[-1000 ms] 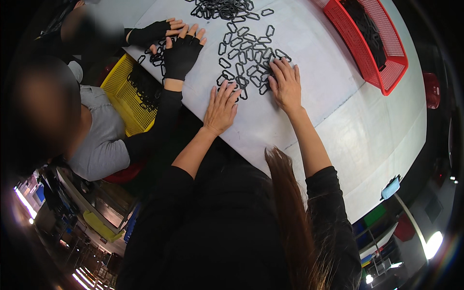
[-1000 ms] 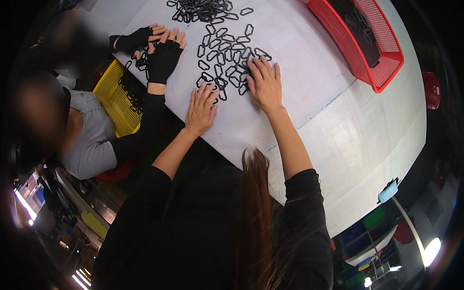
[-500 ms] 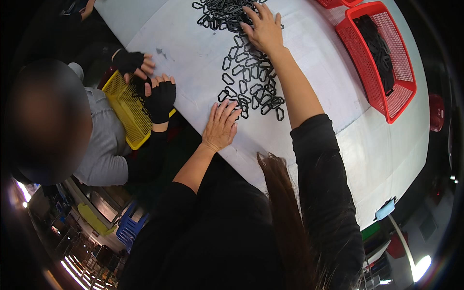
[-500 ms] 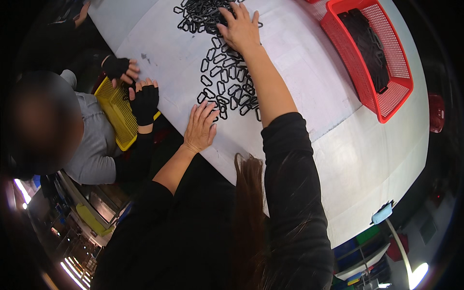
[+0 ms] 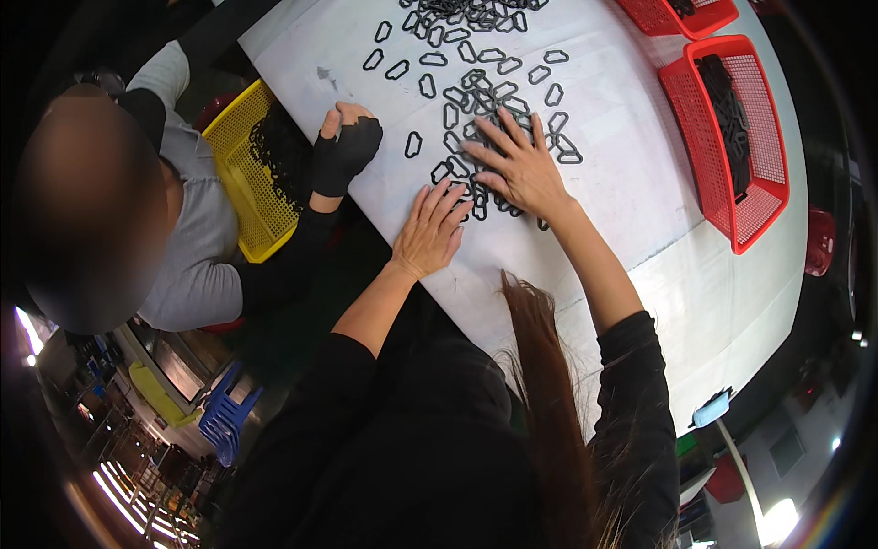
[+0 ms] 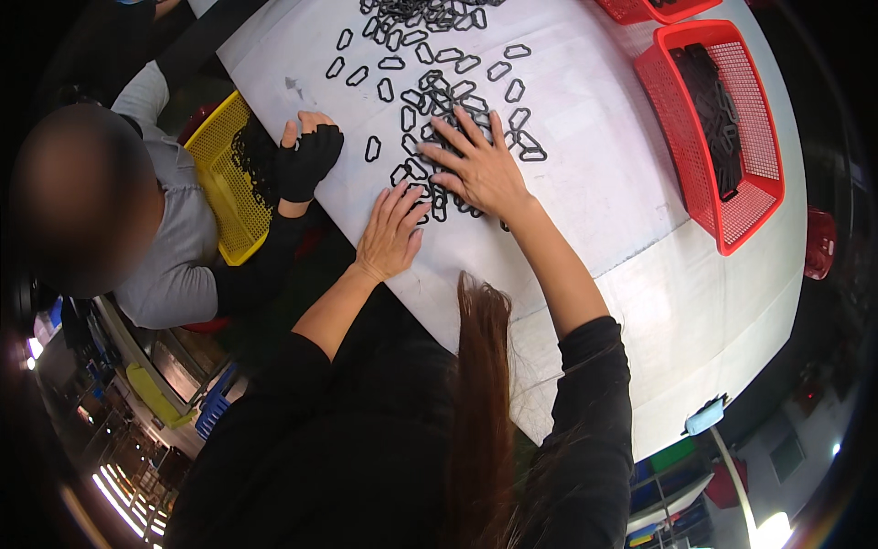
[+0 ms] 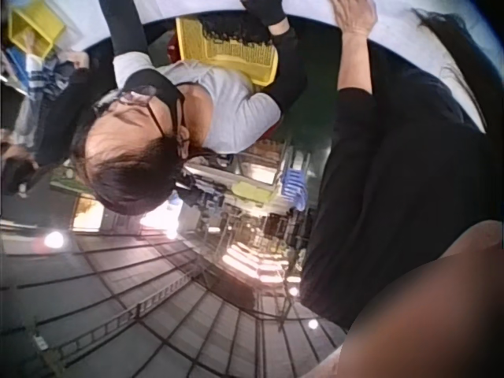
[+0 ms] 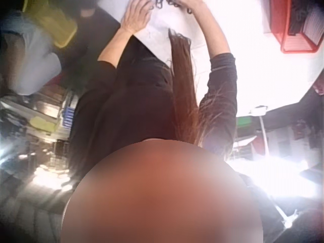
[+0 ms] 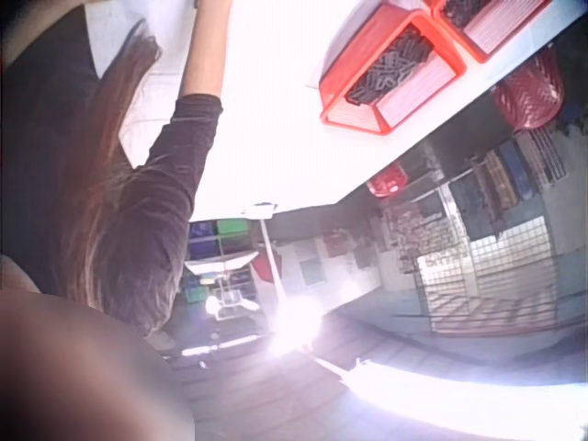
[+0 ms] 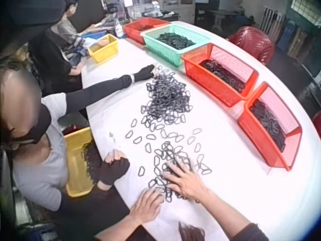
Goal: The person sorts small black components from a tray into a yellow basket, then moves to a table to arrange and bag the components with another person. They later retrieve bubble wrap and cardboard from a box and place them on the table.
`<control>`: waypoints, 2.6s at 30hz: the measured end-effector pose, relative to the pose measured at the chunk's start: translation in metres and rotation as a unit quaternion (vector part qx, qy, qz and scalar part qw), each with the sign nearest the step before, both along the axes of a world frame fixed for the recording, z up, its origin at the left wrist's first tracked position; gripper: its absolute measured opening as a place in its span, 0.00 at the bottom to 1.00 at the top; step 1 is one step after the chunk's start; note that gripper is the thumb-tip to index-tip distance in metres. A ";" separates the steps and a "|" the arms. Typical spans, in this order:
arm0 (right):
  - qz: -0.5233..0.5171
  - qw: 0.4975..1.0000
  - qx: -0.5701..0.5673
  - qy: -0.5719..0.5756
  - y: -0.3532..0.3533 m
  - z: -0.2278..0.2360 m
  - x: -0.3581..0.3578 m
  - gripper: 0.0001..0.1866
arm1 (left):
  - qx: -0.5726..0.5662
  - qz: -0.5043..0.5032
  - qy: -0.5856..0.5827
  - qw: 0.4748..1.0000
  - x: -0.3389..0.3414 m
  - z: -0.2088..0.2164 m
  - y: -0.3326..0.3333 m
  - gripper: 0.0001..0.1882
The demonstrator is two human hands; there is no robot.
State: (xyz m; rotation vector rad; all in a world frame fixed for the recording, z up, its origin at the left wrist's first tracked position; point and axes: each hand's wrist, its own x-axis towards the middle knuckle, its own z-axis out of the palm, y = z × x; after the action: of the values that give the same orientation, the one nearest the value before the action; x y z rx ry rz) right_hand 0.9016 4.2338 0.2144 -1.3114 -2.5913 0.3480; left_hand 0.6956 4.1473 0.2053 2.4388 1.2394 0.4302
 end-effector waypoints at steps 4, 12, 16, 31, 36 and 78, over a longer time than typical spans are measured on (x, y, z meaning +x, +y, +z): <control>0.031 0.999 -0.033 0.006 -0.029 0.007 0.001 0.23 | 0.009 0.007 -0.010 1.000 0.000 -0.001 0.000 0.27; -0.123 0.990 0.006 0.062 -0.014 -0.001 -0.008 0.23 | 0.022 0.015 -0.033 0.999 -0.002 -0.002 0.000 0.26; -0.128 0.990 0.059 0.021 0.010 -0.012 -0.015 0.22 | 0.030 0.025 -0.029 0.999 -0.001 -0.003 0.000 0.26; -0.217 0.975 -0.019 0.050 -0.095 -0.010 -0.009 0.22 | -0.006 0.047 -0.008 0.999 -0.001 -0.008 -0.001 0.22; -0.167 0.984 -0.011 0.067 -0.098 -0.011 -0.014 0.22 | -0.005 0.049 -0.006 0.999 -0.001 -0.008 -0.001 0.22; -0.250 0.955 0.154 0.046 0.040 -0.026 -0.022 0.09 | 0.012 0.062 -0.022 0.998 0.000 -0.005 -0.003 0.24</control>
State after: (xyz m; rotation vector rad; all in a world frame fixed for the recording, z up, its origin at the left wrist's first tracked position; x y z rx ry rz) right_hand 0.8793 4.2736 0.1881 -1.7054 -2.0300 -0.0782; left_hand 0.6958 4.1446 0.2003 2.3669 1.3795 0.5336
